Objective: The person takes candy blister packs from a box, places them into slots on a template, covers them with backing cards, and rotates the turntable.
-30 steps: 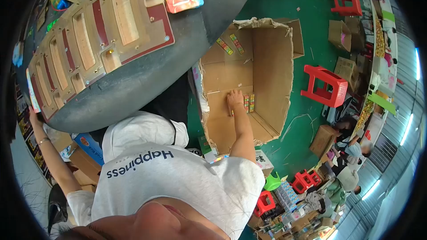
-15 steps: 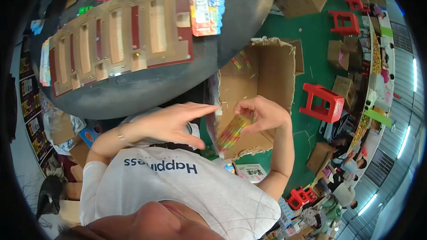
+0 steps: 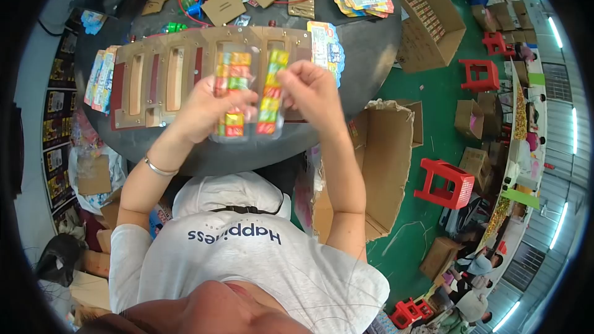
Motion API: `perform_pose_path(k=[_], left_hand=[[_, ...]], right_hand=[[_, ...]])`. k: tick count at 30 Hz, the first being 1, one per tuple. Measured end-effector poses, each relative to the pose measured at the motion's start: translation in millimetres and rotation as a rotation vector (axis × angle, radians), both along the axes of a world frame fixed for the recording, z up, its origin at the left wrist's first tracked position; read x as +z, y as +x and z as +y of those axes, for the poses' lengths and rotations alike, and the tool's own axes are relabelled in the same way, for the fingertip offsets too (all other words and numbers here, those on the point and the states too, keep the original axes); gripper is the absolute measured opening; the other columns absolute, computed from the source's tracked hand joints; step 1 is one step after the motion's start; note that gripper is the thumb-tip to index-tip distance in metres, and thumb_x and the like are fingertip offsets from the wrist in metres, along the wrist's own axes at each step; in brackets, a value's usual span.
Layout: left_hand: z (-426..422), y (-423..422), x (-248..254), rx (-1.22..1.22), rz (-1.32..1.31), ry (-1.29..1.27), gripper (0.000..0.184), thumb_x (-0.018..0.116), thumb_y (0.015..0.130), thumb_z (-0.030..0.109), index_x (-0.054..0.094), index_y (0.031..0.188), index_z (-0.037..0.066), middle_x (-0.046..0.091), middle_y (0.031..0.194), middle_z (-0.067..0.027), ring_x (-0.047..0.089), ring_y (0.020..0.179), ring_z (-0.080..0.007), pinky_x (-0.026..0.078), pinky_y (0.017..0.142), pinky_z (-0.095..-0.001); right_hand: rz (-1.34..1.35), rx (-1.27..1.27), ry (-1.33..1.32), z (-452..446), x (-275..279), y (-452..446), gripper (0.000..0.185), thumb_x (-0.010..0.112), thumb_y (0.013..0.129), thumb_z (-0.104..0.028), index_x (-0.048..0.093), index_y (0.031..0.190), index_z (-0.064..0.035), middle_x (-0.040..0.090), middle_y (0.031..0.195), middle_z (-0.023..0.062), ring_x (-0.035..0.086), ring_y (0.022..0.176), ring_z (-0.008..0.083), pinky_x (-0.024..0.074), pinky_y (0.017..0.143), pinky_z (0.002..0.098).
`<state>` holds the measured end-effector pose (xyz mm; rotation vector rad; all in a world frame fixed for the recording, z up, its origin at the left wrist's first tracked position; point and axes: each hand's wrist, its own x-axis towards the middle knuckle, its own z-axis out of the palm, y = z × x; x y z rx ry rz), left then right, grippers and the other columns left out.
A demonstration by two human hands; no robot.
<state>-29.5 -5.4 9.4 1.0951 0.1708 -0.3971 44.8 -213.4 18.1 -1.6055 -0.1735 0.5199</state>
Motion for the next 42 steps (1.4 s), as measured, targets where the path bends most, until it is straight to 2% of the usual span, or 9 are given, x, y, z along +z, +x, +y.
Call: perform_pose_path(k=[9,11,14,19,25,29,37,41,42], left_hand=[[42.1,12.3,9.4,0.138,0.052,-0.135,0.029,0.071,0.087,0.01,0.06,0.113,0.002,0.07,0.099,-0.0082,0.07,0.084,-0.0161,0.059,0.079,-0.0319],[38.2,10.7,0.5,0.144,-0.077,-0.006,0.031,0.072,0.086,0.006,0.06,0.114,0.001,0.071,0.099,-0.0078,0.07,0.085,-0.0147,0.059,0.079,-0.0318],[37.8,9.7,-1.0,0.074,-0.054,0.105,0.031,0.071,0.086,0.003,0.061,0.115,0.001,0.072,0.098,-0.0071,0.069,0.087,-0.0133,0.058,0.076,-0.0299],[65.0,-1.8,4.0,0.238,0.047,-0.072,0.029,0.069,0.091,0.016,0.06,0.115,0.002,0.069,0.1,-0.0084,0.069,0.087,-0.015,0.058,0.073,-0.029],[124.6,-22.7,0.7,0.291,0.062,-0.221,0.033,0.066,0.09,0.008,0.057,0.119,-0.002,0.068,0.108,-0.0117,0.069,0.094,-0.0195,0.059,0.085,-0.0358],[121.7,-29.0,-4.3,0.336,0.019,0.089,0.037,0.067,0.086,-0.004,0.057,0.121,-0.003,0.068,0.113,-0.0117,0.068,0.099,-0.017,0.057,0.087,-0.0327],[136.6,-29.0,-7.8,0.258,-0.043,0.17,0.023,0.065,0.095,0.012,0.057,0.113,0.001,0.067,0.099,-0.006,0.068,0.081,-0.0127,0.058,0.072,-0.0268],[183.2,-15.5,-15.7,0.382,0.01,0.337,0.034,0.051,0.102,0.036,0.059,0.098,0.003,0.067,0.082,-0.0071,0.069,0.067,-0.0176,0.056,0.06,-0.03],[188.5,-14.1,-14.7,0.316,-0.06,0.98,0.03,0.053,0.1,0.033,0.059,0.098,0.004,0.067,0.083,-0.0092,0.068,0.066,-0.0248,0.054,0.059,-0.0356]], right_hand=[[-0.65,-0.118,-0.956,25.7,-14.9,26.6,0.03,0.076,0.084,-0.027,0.068,0.078,0.0013,0.065,0.062,0.004,0.06,0.057,0.0087,0.047,0.054,0.0255],[-0.68,-0.135,-0.978,30.0,-9.1,13.2,0.029,0.074,0.087,-0.026,0.068,0.084,0.002,0.066,0.066,0.0029,0.061,0.06,0.0086,0.0475,0.056,0.025],[-0.305,-0.096,-0.174,46.7,-9.0,-5.1,0.023,0.063,0.097,-0.019,0.064,0.083,-0.001,0.064,0.07,0.0,0.056,0.059,0.0041,0.0433,0.052,0.0216],[-0.059,0.023,-0.061,71.0,-10.5,8.8,0.023,0.061,0.097,-0.019,0.064,0.083,-0.0013,0.063,0.068,-0.0005,0.052,0.055,0.0027,0.0399,0.049,0.0202],[-0.657,0.124,-0.802,100.4,-8.1,9.8,0.031,0.069,0.088,-0.03,0.067,0.073,-0.0021,0.064,0.062,0.0142,0.066,0.061,0.0299,0.05,0.057,0.0403],[-0.758,-0.004,-0.993,109.9,-1.0,-2.2,0.035,0.069,0.088,-0.035,0.067,0.074,-0.0032,0.066,0.065,0.0151,0.066,0.062,0.0331,0.0498,0.055,0.0415],[-0.315,0.2,-0.286,148.8,-1.5,-20.8,0.039,0.058,0.098,-0.026,0.061,0.071,0.0012,0.058,0.057,0.0041,0.056,0.056,0.0074,0.0418,0.049,0.028],[-0.606,0.296,-0.597,175.8,-5.8,-7.4,0.04,0.061,0.095,-0.029,0.063,0.07,0.0017,0.064,0.063,0.0148,0.063,0.057,0.0252,0.0465,0.051,0.0382],[-0.718,0.285,-0.702,180.4,-9.5,-11.3,0.04,0.063,0.092,-0.034,0.064,0.07,-0.0003,0.065,0.066,0.0175,0.065,0.061,0.0333,0.0483,0.054,0.0432]])
